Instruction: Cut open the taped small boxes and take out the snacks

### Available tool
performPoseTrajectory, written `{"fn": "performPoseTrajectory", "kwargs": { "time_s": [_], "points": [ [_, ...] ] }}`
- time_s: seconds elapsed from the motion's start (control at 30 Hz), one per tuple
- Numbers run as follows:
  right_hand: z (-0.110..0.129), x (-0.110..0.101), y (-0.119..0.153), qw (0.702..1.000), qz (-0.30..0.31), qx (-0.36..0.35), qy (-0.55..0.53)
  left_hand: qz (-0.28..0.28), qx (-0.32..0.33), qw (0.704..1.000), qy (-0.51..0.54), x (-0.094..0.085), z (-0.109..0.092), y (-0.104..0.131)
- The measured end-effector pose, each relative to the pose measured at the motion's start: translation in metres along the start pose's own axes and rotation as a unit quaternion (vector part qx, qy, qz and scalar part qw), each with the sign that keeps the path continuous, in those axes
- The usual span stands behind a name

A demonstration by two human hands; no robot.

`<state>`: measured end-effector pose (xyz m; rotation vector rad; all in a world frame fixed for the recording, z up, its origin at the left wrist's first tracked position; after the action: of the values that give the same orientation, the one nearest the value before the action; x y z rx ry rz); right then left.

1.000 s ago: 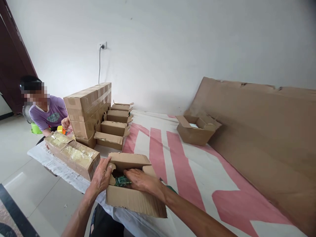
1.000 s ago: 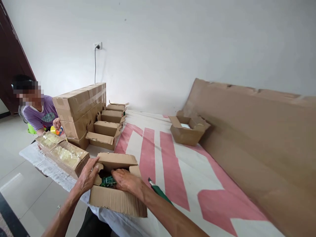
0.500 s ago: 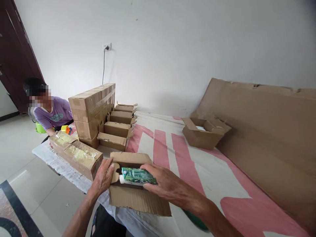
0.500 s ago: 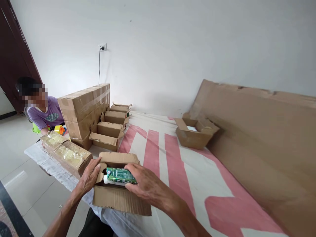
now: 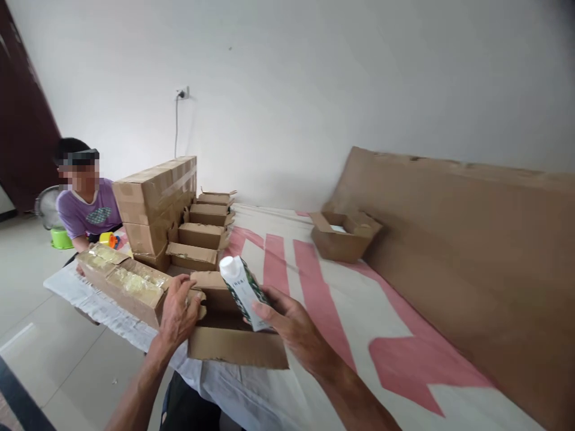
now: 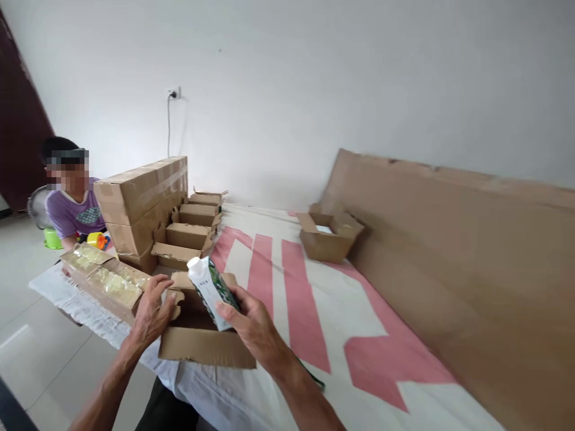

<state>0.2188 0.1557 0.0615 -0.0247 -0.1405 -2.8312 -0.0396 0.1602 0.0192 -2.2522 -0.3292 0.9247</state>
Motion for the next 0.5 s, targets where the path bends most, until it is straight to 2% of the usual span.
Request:
{"fn": "performPoseTrajectory", "kwargs": {
  "time_s": [0.07, 0.17, 0.3, 0.37, 0.5],
  "points": [
    [-0.002, 0.011, -0.003, 0.996, 0.025, 0.006, -0.088, -0.011, 0.017, 0.999, 0.032, -0.005, -0.010, -0.009],
    [-0.005, 0.026, -0.010, 0.988, 0.033, -0.011, -0.151, 0.030, 0.019, 0.990, 0.133, -0.006, -0.029, -0.024],
    [-0.013, 0.039, -0.019, 0.984, 0.020, -0.035, -0.174, 0.131, -0.031, 0.942, 0.307, 0.005, -0.059, -0.036],
    [-0.018, 0.044, -0.023, 0.981, 0.022, -0.037, -0.189, 0.162, -0.050, 0.918, 0.359, 0.011, -0.069, -0.039],
    [-0.022, 0.047, -0.028, 0.980, 0.020, -0.043, -0.191, 0.158, -0.035, 0.908, 0.386, 0.017, -0.075, -0.044]
  ]
}}
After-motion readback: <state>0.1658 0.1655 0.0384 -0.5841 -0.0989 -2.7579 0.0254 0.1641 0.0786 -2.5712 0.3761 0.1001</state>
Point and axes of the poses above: each hand's wrist, its own y-axis away from the middle knuckle, its own x-axis out of the palm, z = x × y, the point moved 5 cm from there along -y, towards the middle knuckle, and after that the axes turned 9 degrees about x, right-handed, at the moved point
